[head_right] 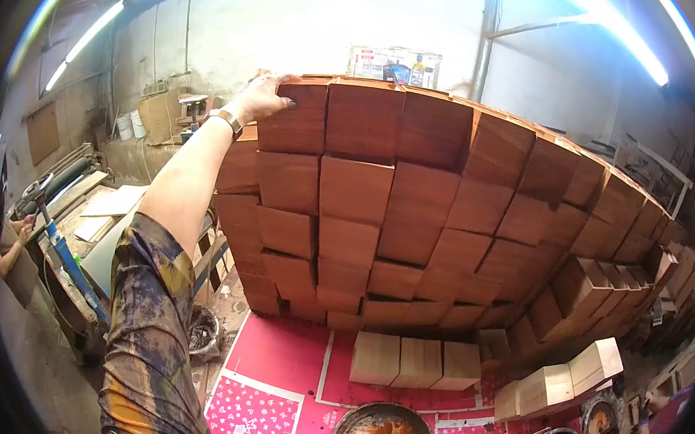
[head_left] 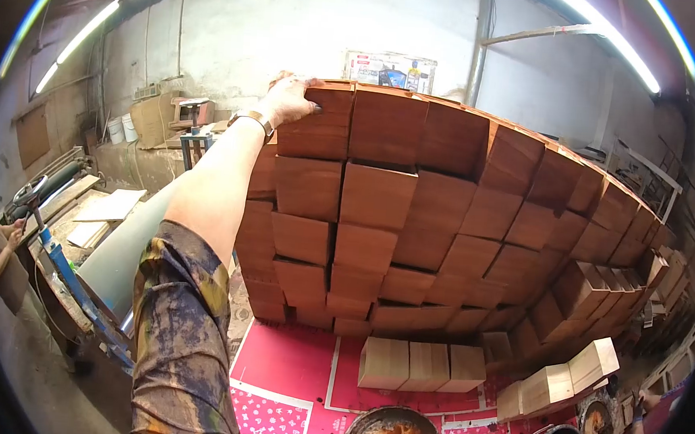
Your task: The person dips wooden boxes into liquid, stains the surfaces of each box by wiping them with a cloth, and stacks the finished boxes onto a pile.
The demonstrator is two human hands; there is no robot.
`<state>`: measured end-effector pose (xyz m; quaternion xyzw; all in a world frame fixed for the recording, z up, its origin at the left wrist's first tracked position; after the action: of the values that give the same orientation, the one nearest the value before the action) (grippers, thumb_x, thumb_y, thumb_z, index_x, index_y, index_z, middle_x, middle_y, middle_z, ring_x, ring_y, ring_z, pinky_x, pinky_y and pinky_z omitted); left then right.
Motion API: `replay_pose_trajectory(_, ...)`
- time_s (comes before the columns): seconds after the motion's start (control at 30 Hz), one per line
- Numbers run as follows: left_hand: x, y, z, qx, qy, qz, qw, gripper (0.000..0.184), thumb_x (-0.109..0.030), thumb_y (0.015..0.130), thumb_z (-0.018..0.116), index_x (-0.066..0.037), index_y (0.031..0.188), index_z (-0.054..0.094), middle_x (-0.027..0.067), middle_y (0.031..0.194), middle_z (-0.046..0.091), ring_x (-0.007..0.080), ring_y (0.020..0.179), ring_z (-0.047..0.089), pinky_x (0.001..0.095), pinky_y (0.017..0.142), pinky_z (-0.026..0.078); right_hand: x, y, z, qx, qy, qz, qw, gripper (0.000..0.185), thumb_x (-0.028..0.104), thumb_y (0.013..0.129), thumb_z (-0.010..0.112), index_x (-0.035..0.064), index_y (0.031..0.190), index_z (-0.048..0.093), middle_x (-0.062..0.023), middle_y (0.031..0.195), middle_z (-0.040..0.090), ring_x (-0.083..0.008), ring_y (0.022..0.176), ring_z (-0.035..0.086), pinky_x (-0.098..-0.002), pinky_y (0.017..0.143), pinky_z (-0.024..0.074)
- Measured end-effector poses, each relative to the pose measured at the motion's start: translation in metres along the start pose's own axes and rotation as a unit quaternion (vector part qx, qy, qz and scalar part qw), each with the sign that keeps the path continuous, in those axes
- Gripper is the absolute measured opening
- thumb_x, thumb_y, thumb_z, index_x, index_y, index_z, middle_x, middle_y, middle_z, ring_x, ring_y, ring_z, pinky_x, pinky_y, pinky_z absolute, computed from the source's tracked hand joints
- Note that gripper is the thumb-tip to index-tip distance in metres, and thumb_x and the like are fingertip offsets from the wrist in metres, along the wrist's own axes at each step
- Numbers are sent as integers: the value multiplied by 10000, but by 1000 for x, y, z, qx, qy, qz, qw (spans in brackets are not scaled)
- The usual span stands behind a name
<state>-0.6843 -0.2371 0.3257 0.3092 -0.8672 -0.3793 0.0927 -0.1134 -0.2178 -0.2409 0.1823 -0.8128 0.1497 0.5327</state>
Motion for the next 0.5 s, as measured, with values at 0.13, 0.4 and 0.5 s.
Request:
replay_pose_trajectory(0.13, 1, -17, 8, -162, -50, 64, 984, 520, -204, 756, 697, -156, 1250, 545, 131, 1188, 580, 306, 1187, 461, 411, 1044, 311, 0, -4, 2, 2, -6, -14, 1000, 269, 81, 819, 627, -22, 1064, 586, -138, 945, 625, -235, 848, 609, -336, 774, 486)
replay_pose_trajectory(0.4, -94, -259, 59, -44, -203, 322, 924, 374, 35, 666, 649, -65, 1020, 579, 117, 1072, 561, 352, 1149, 477, 516, 1014, 340, -27, -56, -16, -46, -5, -90, 995, 262, 53, 791, 638, -30, 1034, 587, -147, 896, 624, -242, 805, 615, -340, 745, 492)
replay_pose_trajectory(0.5, -122, -375, 105, 234, -242, 445, 830, 261, -114, 729, 658, -75, 981, 602, 98, 1085, 560, 304, 1097, 504, 475, 1017, 349, -10, -78, -26, -95, 32, -22, 995, 273, 92, 807, 637, -15, 1054, 593, -133, 921, 643, -207, 861, 621, -324, 779, 489)
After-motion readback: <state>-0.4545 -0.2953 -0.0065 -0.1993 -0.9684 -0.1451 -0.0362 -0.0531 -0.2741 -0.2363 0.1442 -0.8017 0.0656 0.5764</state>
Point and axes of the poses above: each hand's wrist, its own y-axis towards the middle knuckle, its own z-axis out of the palm, x = y × z, the point moved 1 cm from there along y, towards the middle knuckle
